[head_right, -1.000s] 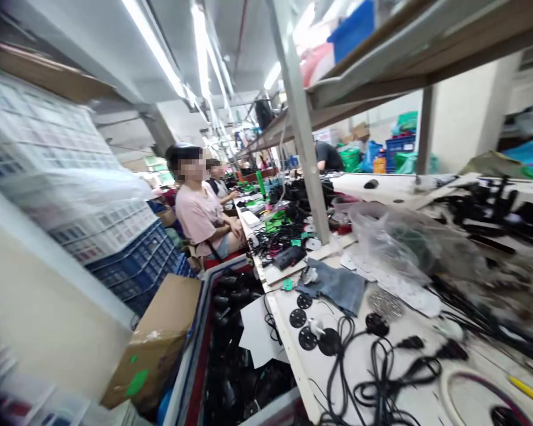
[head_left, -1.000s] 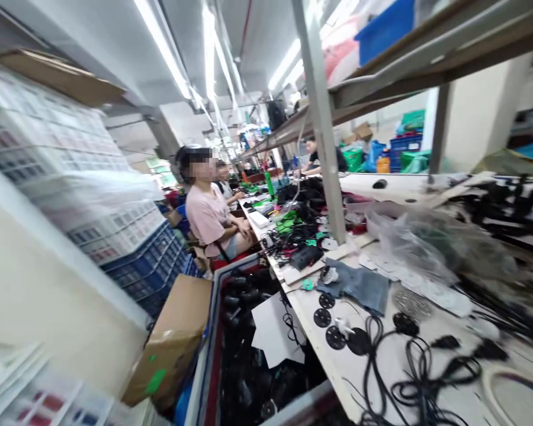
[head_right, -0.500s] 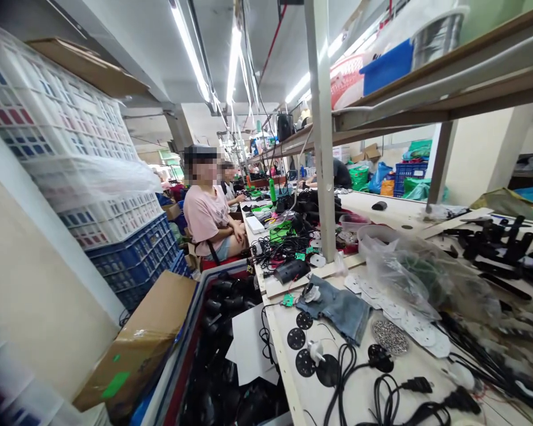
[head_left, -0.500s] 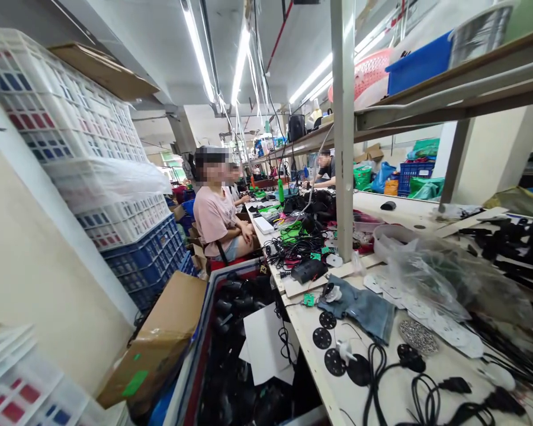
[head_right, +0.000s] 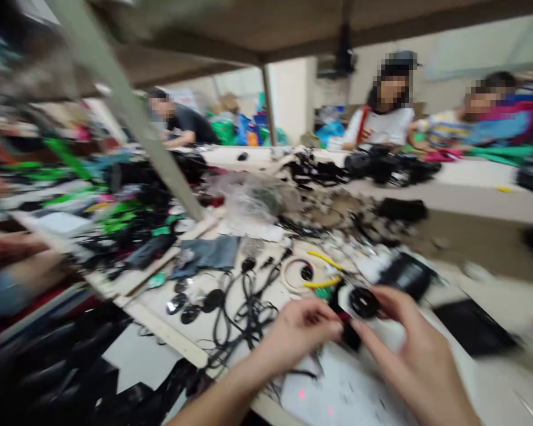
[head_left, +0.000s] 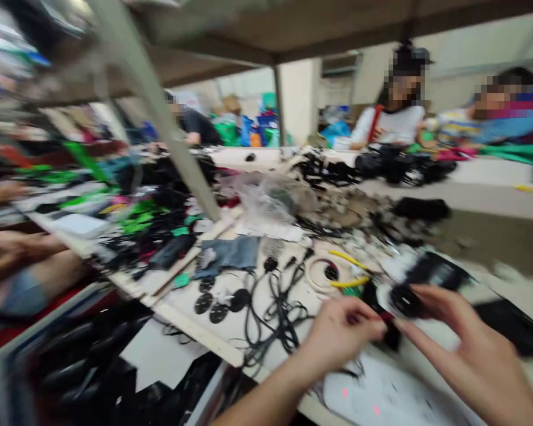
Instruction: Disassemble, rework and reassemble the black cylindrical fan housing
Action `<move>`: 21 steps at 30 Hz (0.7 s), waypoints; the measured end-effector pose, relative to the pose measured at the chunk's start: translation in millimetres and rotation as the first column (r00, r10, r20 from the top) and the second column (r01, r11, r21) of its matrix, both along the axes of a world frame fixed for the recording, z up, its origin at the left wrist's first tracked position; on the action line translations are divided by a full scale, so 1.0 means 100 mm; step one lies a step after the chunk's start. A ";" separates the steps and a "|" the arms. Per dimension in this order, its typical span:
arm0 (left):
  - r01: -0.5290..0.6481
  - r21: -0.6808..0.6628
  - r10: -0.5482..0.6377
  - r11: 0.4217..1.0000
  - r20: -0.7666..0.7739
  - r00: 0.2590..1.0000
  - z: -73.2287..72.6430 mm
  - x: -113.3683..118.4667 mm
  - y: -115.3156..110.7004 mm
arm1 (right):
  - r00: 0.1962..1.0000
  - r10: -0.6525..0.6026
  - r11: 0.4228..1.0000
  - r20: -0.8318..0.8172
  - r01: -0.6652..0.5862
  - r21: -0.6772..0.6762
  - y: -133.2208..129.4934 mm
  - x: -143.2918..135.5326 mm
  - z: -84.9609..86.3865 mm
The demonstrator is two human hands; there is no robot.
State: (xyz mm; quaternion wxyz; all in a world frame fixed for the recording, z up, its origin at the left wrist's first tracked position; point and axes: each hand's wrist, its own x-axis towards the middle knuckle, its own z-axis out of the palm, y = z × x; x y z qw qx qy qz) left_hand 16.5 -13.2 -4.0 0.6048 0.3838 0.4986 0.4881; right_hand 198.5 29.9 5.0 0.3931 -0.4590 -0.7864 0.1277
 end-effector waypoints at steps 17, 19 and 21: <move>0.056 -0.025 -0.056 0.998 0.023 0.998 0.10 -0.11 0.07 | 0.994 0.062 0.993 -0.094 -0.071 -0.098 -0.08 -0.16 0.09; 0.059 -0.008 -0.059 0.998 -0.013 0.998 0.10 -0.11 0.07 | 0.994 0.064 0.994 -0.086 -0.071 -0.083 -0.08 -0.16 0.09; 0.052 0.004 -0.052 0.999 -0.039 0.998 0.10 -0.11 0.06 | 0.994 0.075 0.994 -0.085 -0.081 -0.071 -0.08 -0.15 0.09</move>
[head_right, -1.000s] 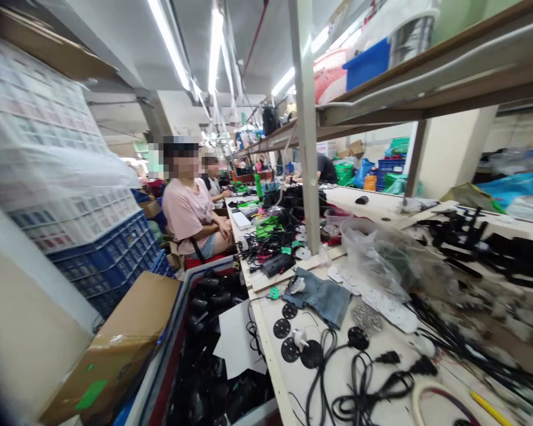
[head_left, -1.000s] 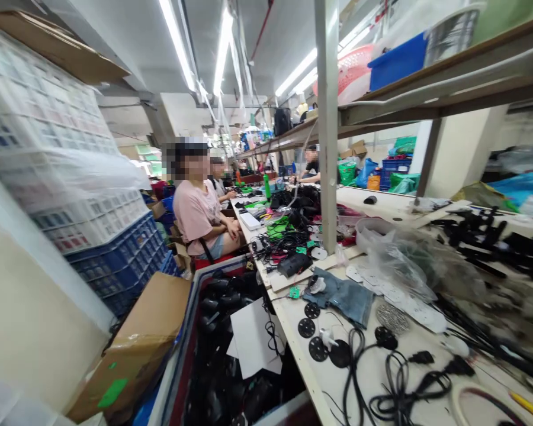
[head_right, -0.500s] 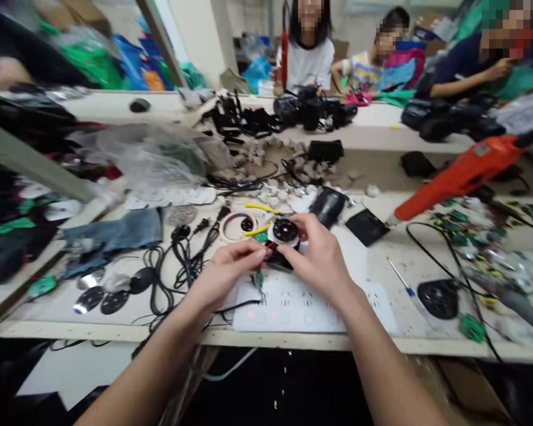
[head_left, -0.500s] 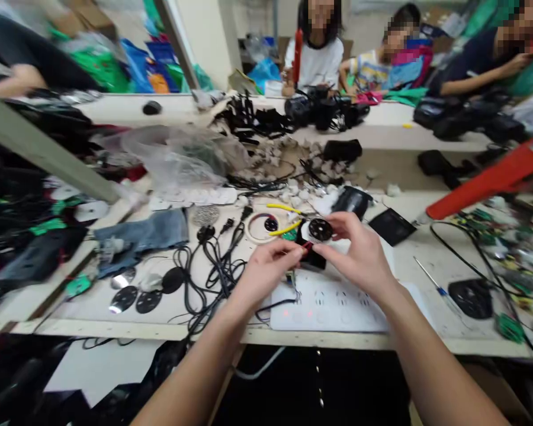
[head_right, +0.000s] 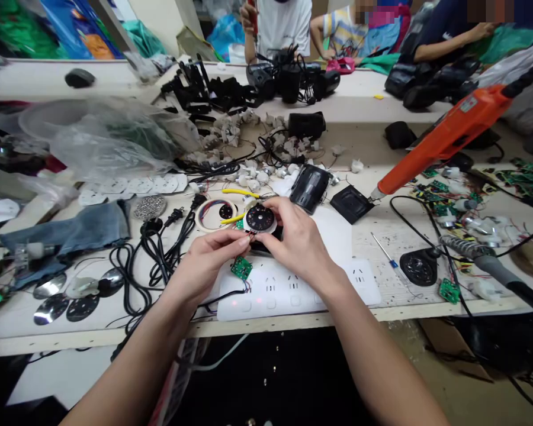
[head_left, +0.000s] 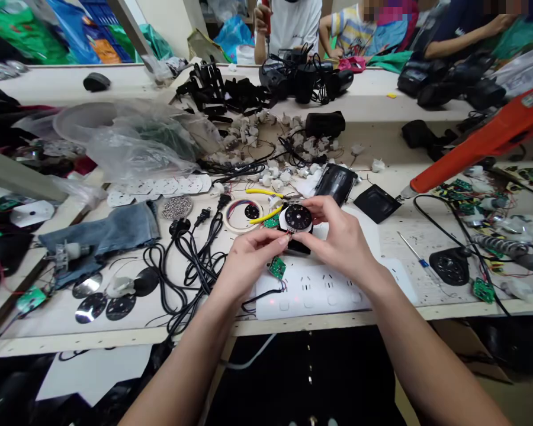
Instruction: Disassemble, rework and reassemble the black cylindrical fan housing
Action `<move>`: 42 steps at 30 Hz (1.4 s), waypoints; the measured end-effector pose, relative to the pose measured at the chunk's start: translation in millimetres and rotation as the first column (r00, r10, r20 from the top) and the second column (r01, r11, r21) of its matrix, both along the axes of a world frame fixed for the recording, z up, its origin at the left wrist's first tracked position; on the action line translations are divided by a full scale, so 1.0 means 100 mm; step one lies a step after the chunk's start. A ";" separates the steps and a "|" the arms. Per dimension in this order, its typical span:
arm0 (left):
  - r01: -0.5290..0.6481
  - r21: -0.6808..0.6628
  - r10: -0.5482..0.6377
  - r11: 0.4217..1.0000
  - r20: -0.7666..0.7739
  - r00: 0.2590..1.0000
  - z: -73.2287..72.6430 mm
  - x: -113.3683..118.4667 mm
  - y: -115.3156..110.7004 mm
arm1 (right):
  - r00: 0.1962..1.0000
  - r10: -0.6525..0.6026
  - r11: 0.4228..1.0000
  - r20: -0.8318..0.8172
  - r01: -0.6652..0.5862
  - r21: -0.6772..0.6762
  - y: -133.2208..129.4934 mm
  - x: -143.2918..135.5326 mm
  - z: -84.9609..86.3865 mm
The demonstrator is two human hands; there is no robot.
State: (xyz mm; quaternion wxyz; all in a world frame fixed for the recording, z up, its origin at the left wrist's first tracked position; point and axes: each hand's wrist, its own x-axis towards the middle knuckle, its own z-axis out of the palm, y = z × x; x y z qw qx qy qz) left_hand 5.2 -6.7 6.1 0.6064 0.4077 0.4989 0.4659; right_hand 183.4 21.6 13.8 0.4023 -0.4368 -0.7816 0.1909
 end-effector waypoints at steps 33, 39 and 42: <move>-0.049 0.071 0.065 0.996 -0.250 0.966 -0.09 -0.04 -0.02 | 0.999 0.006 0.995 0.048 -0.001 -0.096 -0.03 -0.01 -0.08; -0.008 0.042 0.019 0.999 -0.259 0.966 -0.06 -0.04 0.00 | 0.998 0.011 0.987 0.069 0.000 -0.159 -0.04 0.03 -0.10; 0.007 0.036 0.003 0.999 -0.269 0.963 -0.06 -0.05 0.00 | 0.998 0.019 0.976 0.062 -0.005 -0.217 -0.04 0.05 -0.10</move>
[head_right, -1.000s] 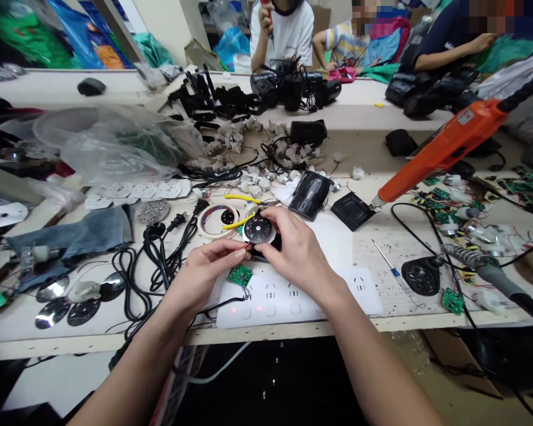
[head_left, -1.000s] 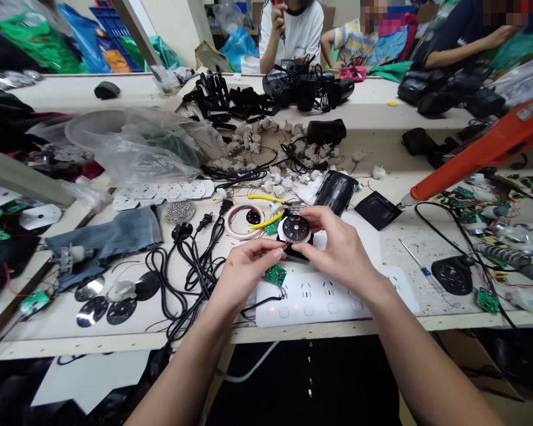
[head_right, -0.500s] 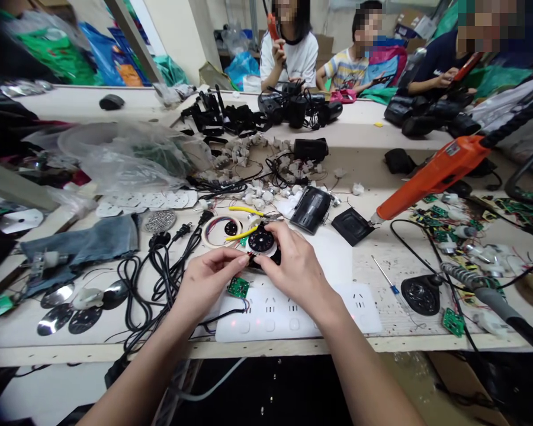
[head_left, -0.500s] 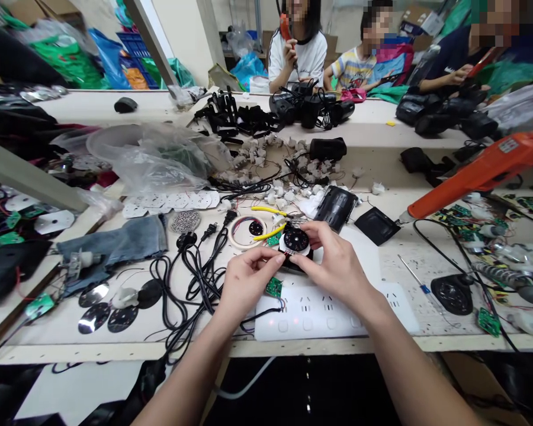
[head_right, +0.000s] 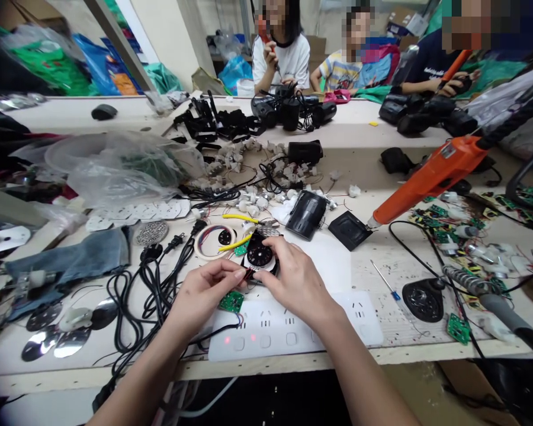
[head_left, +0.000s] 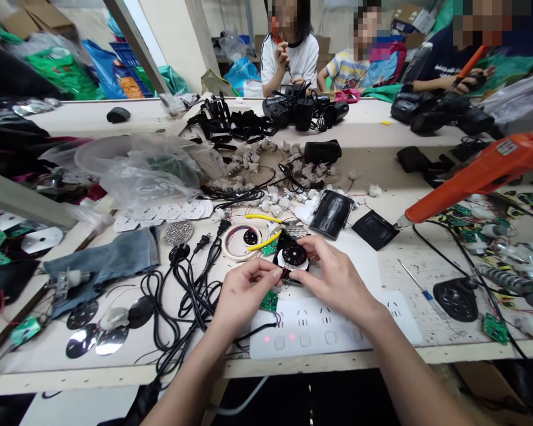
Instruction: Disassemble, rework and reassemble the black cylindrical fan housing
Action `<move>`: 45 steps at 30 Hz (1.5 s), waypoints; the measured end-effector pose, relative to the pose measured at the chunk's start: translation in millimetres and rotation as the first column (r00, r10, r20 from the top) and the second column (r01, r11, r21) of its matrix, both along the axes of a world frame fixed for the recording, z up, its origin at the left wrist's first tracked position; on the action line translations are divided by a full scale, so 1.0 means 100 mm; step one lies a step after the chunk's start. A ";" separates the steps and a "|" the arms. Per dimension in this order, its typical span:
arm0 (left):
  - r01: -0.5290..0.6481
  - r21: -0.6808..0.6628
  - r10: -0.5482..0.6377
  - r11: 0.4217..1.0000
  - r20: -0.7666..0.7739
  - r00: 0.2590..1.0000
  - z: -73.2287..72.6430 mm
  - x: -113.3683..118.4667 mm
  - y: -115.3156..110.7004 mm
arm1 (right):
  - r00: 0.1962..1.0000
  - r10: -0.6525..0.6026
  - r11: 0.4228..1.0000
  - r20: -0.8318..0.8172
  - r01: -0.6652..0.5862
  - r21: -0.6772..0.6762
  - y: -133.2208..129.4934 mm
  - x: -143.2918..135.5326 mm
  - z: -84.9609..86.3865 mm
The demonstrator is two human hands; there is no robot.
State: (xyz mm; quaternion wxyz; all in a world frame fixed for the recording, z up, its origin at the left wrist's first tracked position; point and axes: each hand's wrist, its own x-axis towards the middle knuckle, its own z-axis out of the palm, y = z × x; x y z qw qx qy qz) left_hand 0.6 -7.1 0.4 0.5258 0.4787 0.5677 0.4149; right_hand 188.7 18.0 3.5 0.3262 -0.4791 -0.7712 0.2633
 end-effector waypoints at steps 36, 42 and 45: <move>0.001 -0.188 0.004 0.982 0.025 1.000 0.00 -0.25 -0.11 | 0.999 0.039 0.999 -0.034 -0.038 0.034 0.05 0.09 -0.15; 0.049 -0.172 -0.050 0.984 -0.002 0.999 -0.07 -0.28 -0.23 | 0.999 0.044 0.996 -0.004 -0.044 0.076 0.06 0.09 -0.18; 0.045 -0.195 -0.032 0.980 0.070 0.997 -0.12 -0.28 -0.23 | 0.999 0.040 0.994 0.017 -0.042 0.101 0.06 0.08 -0.19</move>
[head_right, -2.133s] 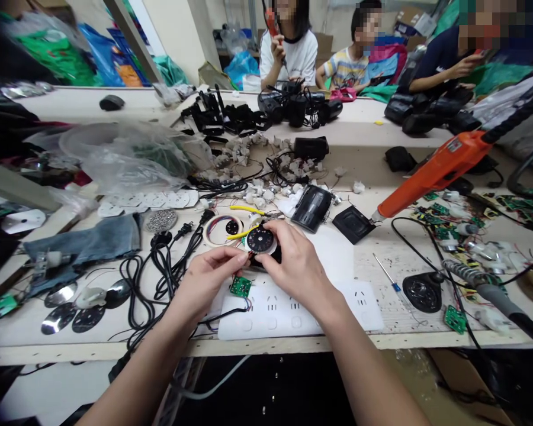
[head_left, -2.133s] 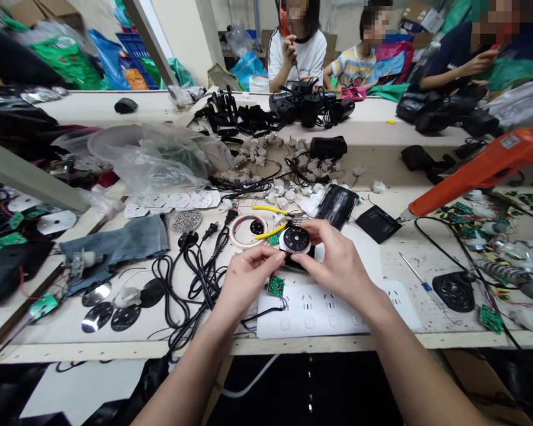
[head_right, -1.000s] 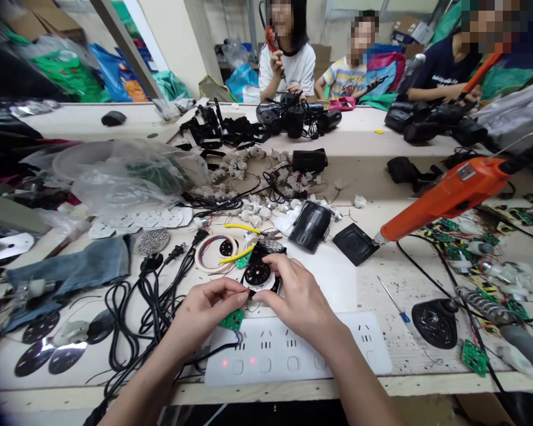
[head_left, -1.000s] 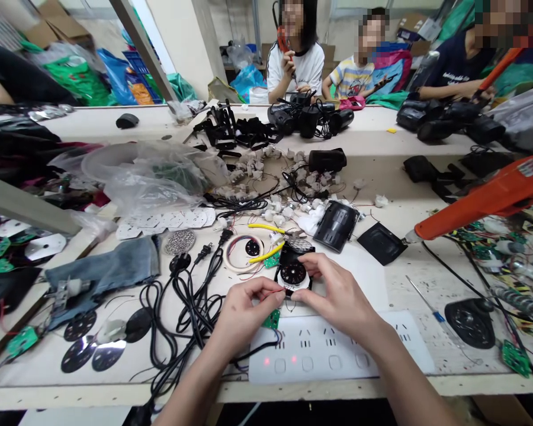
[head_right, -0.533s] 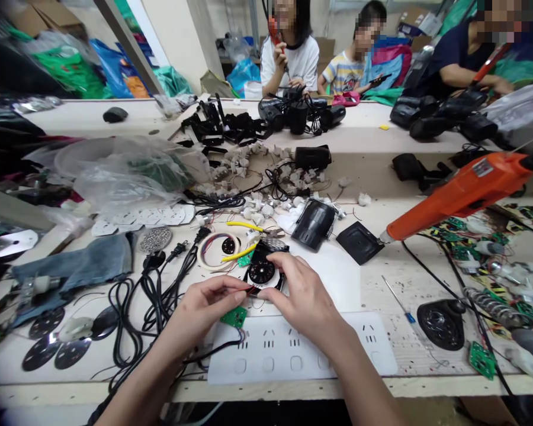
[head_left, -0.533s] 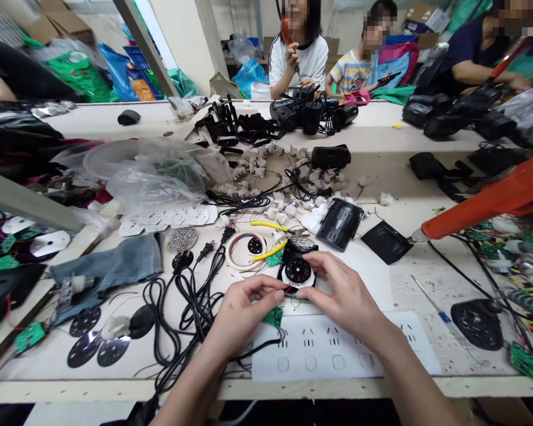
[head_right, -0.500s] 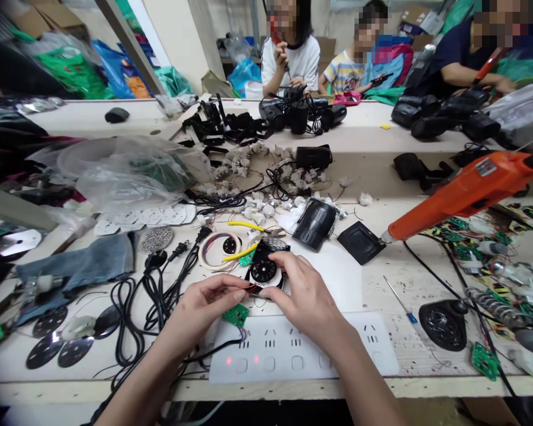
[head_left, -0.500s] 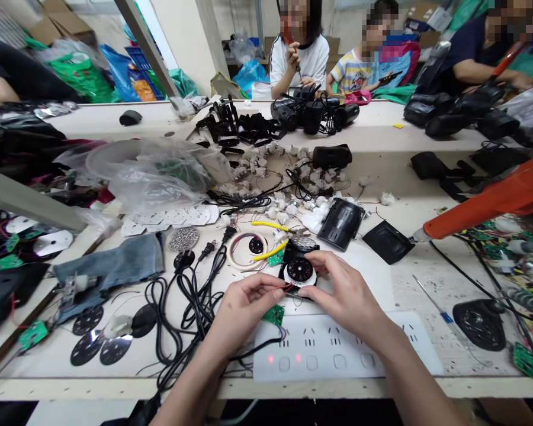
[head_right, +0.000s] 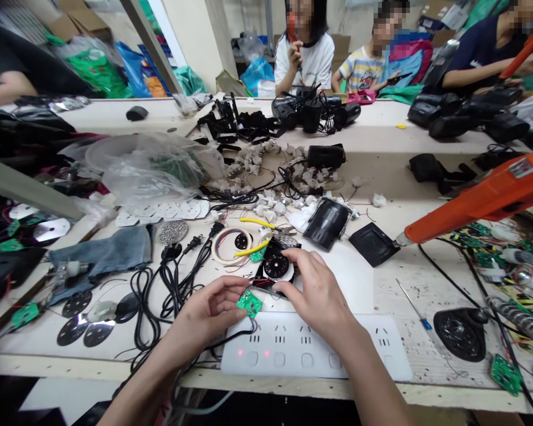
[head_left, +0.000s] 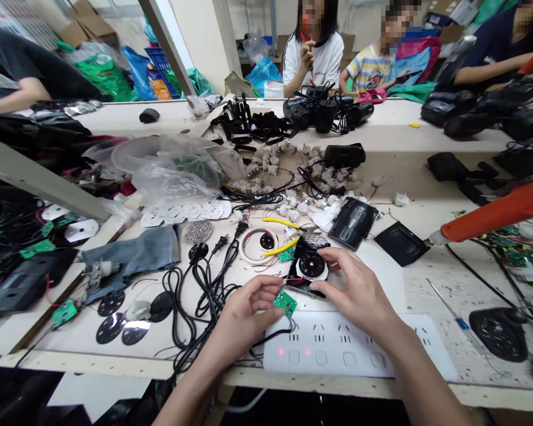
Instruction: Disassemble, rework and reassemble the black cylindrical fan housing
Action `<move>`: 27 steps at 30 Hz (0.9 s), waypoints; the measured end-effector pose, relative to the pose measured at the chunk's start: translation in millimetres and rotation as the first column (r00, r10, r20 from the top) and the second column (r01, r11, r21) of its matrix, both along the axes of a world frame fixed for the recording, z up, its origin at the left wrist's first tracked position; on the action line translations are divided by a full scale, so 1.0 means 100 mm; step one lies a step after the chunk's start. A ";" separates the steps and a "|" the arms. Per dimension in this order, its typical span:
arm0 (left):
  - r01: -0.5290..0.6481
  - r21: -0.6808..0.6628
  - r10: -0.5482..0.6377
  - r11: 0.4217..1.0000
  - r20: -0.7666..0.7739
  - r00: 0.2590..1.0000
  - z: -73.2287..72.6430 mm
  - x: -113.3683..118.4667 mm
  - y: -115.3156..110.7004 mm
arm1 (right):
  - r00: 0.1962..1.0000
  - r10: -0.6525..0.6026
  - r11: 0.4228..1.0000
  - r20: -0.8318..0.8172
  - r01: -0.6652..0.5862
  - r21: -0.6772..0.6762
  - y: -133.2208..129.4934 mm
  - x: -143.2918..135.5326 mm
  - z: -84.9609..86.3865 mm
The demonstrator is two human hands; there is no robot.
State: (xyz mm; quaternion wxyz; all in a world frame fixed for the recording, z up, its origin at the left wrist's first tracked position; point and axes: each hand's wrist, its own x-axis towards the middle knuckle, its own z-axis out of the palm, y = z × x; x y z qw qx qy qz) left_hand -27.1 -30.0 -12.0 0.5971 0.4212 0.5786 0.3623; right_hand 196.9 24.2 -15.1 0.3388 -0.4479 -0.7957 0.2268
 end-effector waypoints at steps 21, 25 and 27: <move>-0.017 -0.076 0.035 0.997 0.241 0.970 -0.02 -0.02 0.05 | 1.000 -0.020 1.000 0.007 0.020 0.004 0.04 0.01 -0.01; -0.009 -0.068 0.023 0.998 0.209 0.978 0.00 0.01 0.07 | 0.999 -0.033 0.999 0.011 0.034 -0.016 0.02 0.01 0.02; -0.008 -0.066 0.021 0.998 0.193 0.981 0.02 0.02 0.07 | 0.999 -0.038 0.999 0.008 0.038 -0.021 0.02 0.02 0.03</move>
